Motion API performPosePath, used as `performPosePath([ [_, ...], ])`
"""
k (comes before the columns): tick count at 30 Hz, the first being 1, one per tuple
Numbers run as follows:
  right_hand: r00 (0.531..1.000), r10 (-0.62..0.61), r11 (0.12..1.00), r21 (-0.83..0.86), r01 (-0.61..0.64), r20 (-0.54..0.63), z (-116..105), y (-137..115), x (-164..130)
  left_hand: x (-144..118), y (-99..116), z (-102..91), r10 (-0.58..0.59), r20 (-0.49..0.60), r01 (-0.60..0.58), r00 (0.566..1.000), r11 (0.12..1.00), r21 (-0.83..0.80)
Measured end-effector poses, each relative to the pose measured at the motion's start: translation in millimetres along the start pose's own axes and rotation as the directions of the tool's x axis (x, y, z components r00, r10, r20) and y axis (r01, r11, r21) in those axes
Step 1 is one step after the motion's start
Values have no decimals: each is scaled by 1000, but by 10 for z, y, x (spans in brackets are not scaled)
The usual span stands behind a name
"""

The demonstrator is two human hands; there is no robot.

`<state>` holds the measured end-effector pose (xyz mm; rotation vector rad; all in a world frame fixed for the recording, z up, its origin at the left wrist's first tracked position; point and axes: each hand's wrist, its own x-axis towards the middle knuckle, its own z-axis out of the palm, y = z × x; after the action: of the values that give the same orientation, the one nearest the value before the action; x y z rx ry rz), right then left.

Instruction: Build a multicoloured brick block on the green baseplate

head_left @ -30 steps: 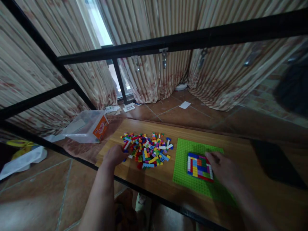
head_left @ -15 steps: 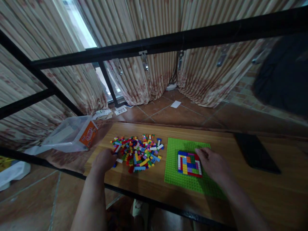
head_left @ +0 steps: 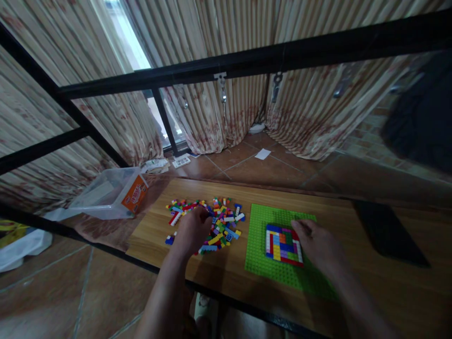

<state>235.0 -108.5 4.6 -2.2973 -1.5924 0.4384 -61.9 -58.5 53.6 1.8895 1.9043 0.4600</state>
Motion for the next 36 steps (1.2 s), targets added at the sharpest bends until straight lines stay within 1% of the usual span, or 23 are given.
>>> performPosePath([
  [3,1000,-9,1000,-1,9,-9,-1,-5,2,-52,127,149,64,11,-64,998,997,-54],
  [6,1000,-7,1000,4,7,-10,-4,-4,7,-119,235,298,144,26,-143,989,989,-47],
  [11,1000,-4,1000,2,4,-10,-6,13,15,-251,384,464,260,116,-254,959,965,-65],
  [14,1000,-18,1000,3,18,-17,13,41,21,-306,470,553,299,97,-301,949,953,11],
  [16,1000,-18,1000,3,18,-7,35,68,31,-311,515,613,289,93,-297,953,951,83],
  [18,1000,-20,1000,0,20,10,58,99,46,-291,541,662,279,116,-294,953,945,143],
  [22,998,-30,1000,3,30,53,82,150,71,-232,546,704,280,83,-291,957,930,224],
  [24,997,-30,1000,2,30,68,79,161,76,-221,546,703,263,73,-273,962,931,241],
  [27,997,-14,1000,-8,14,80,59,150,79,-228,552,676,239,59,-246,969,944,218],
  [30,994,11,1000,-18,-9,104,29,115,81,-216,512,585,215,16,-215,976,961,173],
  [33,991,37,999,-31,-33,130,8,93,79,-142,326,366,150,-27,-145,988,981,133],
  [35,989,37,999,-30,-33,142,9,100,77,-77,109,149,22,-20,-19,1000,989,148],
  [36,989,28,999,-26,-24,142,16,111,77,-50,-15,32,-77,-20,79,997,983,167],
])
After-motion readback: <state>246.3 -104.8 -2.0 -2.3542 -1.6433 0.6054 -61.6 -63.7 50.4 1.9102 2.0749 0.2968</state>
